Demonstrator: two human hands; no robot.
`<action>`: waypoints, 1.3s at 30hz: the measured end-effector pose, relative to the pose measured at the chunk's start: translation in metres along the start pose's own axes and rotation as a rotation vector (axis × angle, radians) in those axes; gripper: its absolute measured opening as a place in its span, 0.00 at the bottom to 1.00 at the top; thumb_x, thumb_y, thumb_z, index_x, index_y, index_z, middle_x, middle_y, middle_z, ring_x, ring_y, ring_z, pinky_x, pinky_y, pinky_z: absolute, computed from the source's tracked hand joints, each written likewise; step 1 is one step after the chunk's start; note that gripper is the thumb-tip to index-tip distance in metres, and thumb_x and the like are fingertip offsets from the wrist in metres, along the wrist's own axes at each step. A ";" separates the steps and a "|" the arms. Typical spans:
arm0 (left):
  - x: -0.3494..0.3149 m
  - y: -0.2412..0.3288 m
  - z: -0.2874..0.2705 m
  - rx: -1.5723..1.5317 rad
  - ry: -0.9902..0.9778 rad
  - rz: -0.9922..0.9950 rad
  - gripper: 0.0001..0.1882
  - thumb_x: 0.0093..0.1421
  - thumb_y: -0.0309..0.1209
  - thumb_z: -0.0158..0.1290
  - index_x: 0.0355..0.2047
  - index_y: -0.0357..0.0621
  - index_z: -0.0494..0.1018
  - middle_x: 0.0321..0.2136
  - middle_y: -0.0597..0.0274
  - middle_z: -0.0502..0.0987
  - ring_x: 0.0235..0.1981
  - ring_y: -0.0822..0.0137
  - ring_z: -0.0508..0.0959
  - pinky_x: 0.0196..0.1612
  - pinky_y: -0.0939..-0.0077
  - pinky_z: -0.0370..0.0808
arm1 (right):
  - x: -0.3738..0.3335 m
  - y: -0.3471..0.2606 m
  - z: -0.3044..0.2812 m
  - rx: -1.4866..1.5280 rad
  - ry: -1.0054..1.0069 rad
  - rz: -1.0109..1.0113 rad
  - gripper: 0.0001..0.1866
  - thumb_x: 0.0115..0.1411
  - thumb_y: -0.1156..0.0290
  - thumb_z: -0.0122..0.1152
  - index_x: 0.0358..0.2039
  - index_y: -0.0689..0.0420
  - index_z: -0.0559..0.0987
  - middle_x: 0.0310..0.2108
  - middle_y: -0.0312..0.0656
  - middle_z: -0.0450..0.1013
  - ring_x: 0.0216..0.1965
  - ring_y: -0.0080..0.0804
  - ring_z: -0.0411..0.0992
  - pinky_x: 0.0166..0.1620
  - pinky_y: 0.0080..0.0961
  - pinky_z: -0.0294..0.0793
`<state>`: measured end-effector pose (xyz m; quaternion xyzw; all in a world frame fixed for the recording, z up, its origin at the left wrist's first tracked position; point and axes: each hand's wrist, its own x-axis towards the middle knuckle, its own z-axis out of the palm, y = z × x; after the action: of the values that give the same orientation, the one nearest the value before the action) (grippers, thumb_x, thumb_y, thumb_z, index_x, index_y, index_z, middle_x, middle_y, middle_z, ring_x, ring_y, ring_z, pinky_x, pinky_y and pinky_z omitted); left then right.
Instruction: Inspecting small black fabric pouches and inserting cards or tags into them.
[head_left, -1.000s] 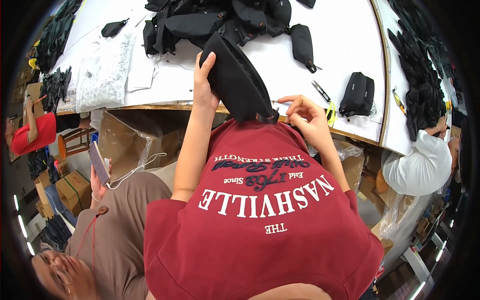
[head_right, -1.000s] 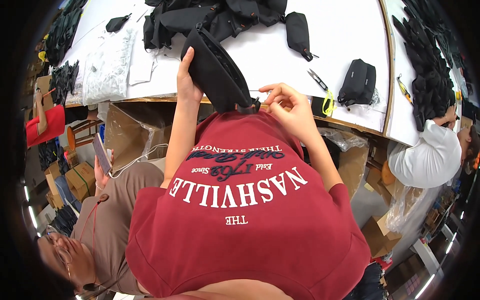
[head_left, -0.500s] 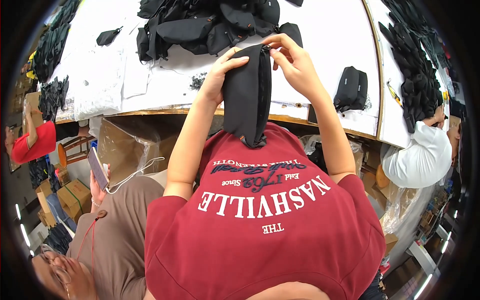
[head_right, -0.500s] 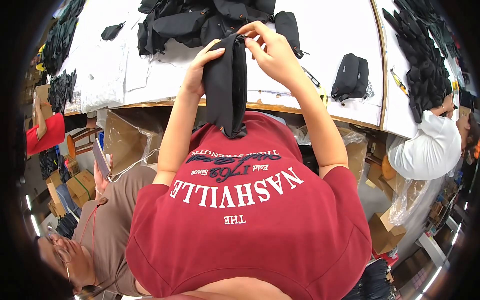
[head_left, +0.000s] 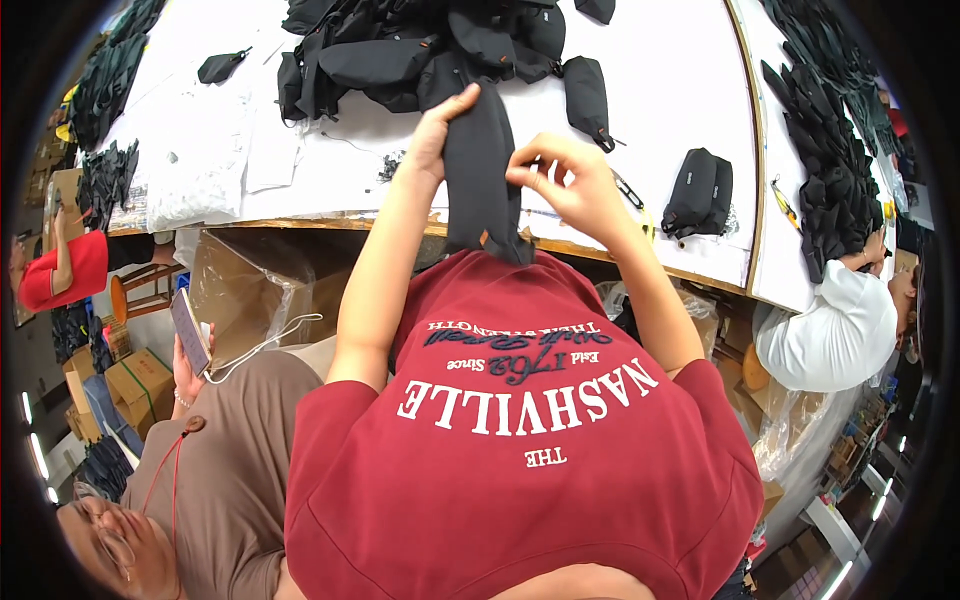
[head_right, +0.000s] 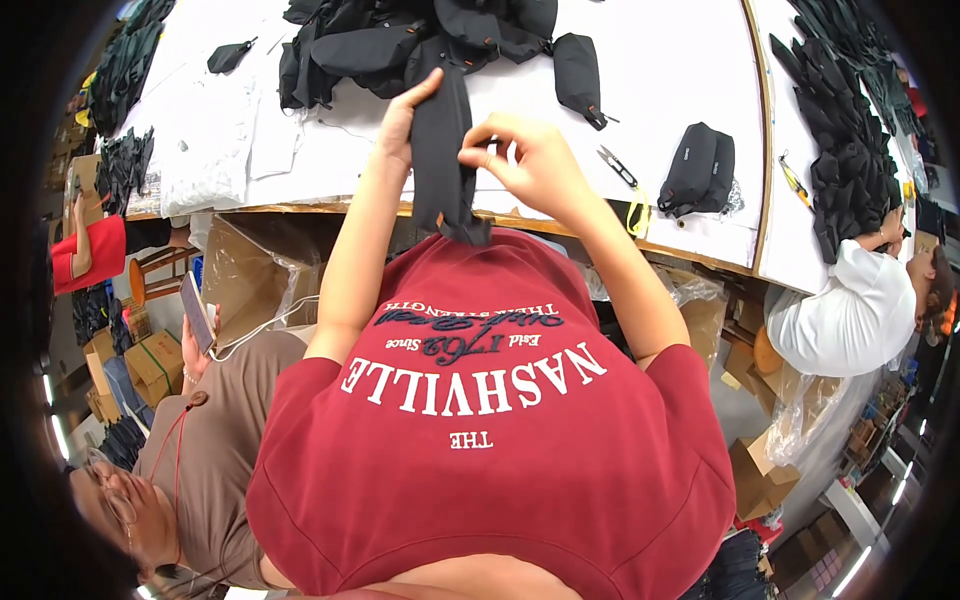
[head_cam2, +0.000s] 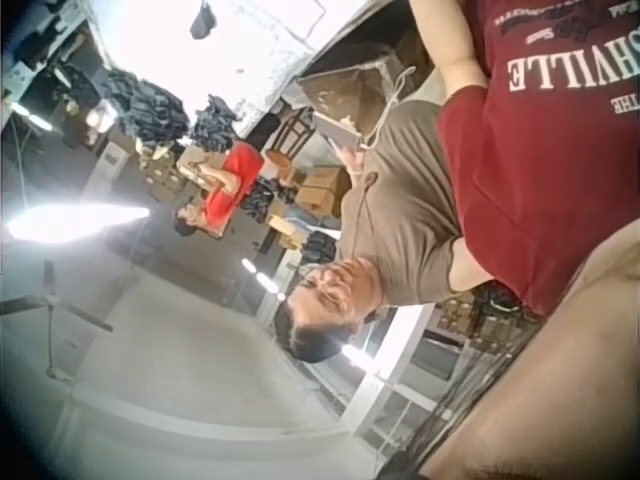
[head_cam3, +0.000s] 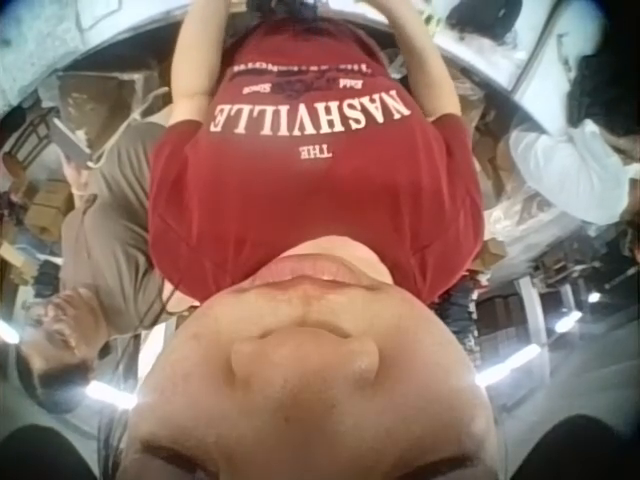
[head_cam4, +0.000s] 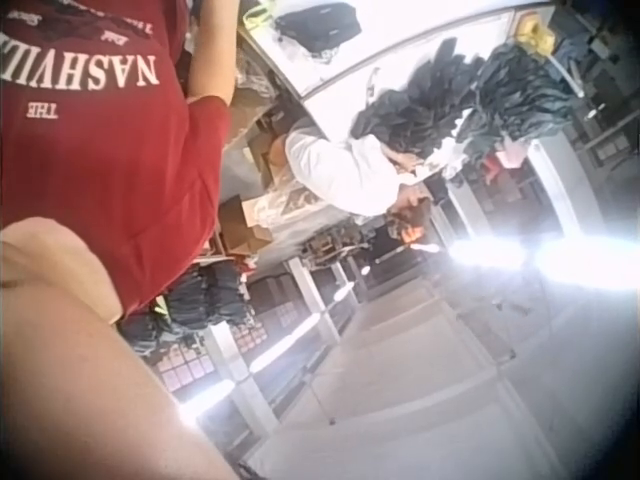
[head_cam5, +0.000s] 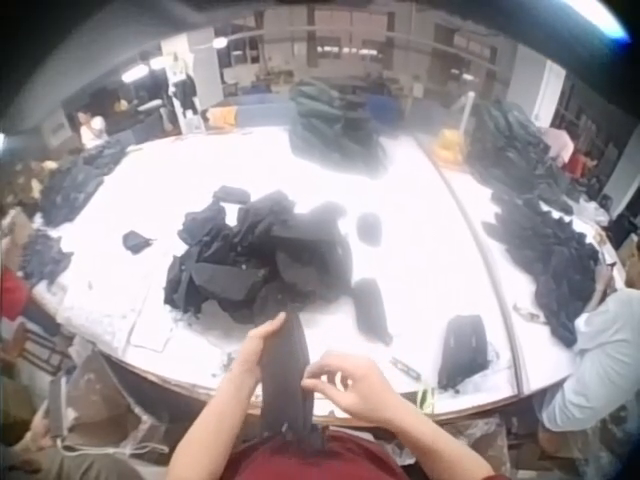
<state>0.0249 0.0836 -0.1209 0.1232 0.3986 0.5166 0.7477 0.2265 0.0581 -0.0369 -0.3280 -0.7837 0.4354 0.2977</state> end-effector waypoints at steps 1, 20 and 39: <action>0.005 0.006 -0.009 -0.064 -0.004 -0.026 0.14 0.54 0.40 0.58 0.30 0.41 0.76 0.26 0.61 0.78 0.23 0.71 0.78 0.28 0.79 0.76 | -0.005 -0.003 0.003 0.056 -0.039 0.013 0.03 0.52 0.73 0.61 0.27 0.57 0.78 0.25 0.32 0.73 0.25 0.17 0.67 0.24 0.15 0.60; 0.005 -0.020 -0.020 -0.191 0.340 -0.225 0.23 0.65 0.42 0.37 0.48 0.34 0.65 0.49 0.50 0.70 0.48 0.56 0.71 0.53 0.59 0.68 | -0.009 0.017 -0.009 -0.486 -0.012 -0.026 0.29 0.51 0.52 0.59 0.53 0.48 0.68 0.55 0.43 0.60 0.58 0.43 0.55 0.58 0.43 0.54; 0.014 0.007 -0.009 0.816 -0.173 0.374 0.11 0.58 0.29 0.52 0.41 0.42 0.74 0.36 0.64 0.71 0.38 0.72 0.71 0.44 0.82 0.65 | 0.013 0.060 -0.024 0.266 0.195 0.367 0.22 0.50 0.72 0.64 0.47 0.56 0.72 0.40 0.36 0.71 0.39 0.22 0.70 0.41 0.18 0.70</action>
<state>0.0157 0.0968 -0.1291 0.5201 0.4766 0.4311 0.5626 0.2514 0.1044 -0.0769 -0.4632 -0.6142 0.5479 0.3286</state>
